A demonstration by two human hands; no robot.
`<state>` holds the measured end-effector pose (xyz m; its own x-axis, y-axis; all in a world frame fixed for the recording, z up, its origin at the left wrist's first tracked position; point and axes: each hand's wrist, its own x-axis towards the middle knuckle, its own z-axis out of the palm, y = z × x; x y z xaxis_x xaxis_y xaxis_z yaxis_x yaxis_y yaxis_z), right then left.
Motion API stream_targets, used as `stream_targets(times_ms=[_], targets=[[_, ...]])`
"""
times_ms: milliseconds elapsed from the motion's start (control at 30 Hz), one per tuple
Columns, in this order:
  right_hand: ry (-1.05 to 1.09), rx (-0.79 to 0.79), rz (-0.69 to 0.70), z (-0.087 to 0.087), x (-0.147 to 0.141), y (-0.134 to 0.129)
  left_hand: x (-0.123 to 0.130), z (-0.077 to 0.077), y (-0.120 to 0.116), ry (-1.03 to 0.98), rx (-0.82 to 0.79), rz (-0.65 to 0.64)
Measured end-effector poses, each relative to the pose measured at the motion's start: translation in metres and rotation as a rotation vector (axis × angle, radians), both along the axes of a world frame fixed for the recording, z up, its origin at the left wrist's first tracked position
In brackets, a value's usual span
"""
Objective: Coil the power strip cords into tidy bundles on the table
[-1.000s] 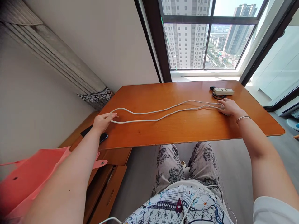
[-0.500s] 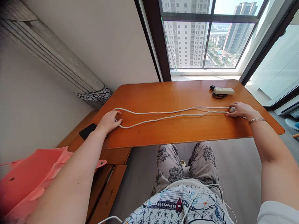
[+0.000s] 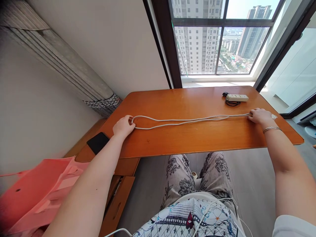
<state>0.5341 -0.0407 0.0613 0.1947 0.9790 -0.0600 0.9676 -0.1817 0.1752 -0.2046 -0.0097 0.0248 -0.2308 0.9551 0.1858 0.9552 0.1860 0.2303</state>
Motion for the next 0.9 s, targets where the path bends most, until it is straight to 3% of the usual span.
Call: stream_targets(times_ms=[267,433,533,700,800,900], targets=[[0.084,-0.059,-0.143,0.001,-0.004,0.000,0.024,-0.014,0.020,-0.221,0.093,0.035],[0.166,-0.014,-0.081,0.002,0.000,-0.005,0.024,-0.014,0.020,-0.327,0.148,0.021],[0.169,0.036,0.001,0.000,-0.007,0.000,0.029,-0.010,0.015,-0.335,0.268,0.035],[0.229,0.183,0.146,-0.006,-0.046,0.031,0.065,-0.003,-0.007,-0.174,0.475,0.009],[0.271,0.210,0.103,-0.013,-0.076,0.055,0.095,0.000,-0.022,-0.125,0.501,-0.043],[0.264,0.157,0.008,-0.018,-0.098,0.072,0.110,0.004,-0.029,-0.199,0.477,-0.100]])
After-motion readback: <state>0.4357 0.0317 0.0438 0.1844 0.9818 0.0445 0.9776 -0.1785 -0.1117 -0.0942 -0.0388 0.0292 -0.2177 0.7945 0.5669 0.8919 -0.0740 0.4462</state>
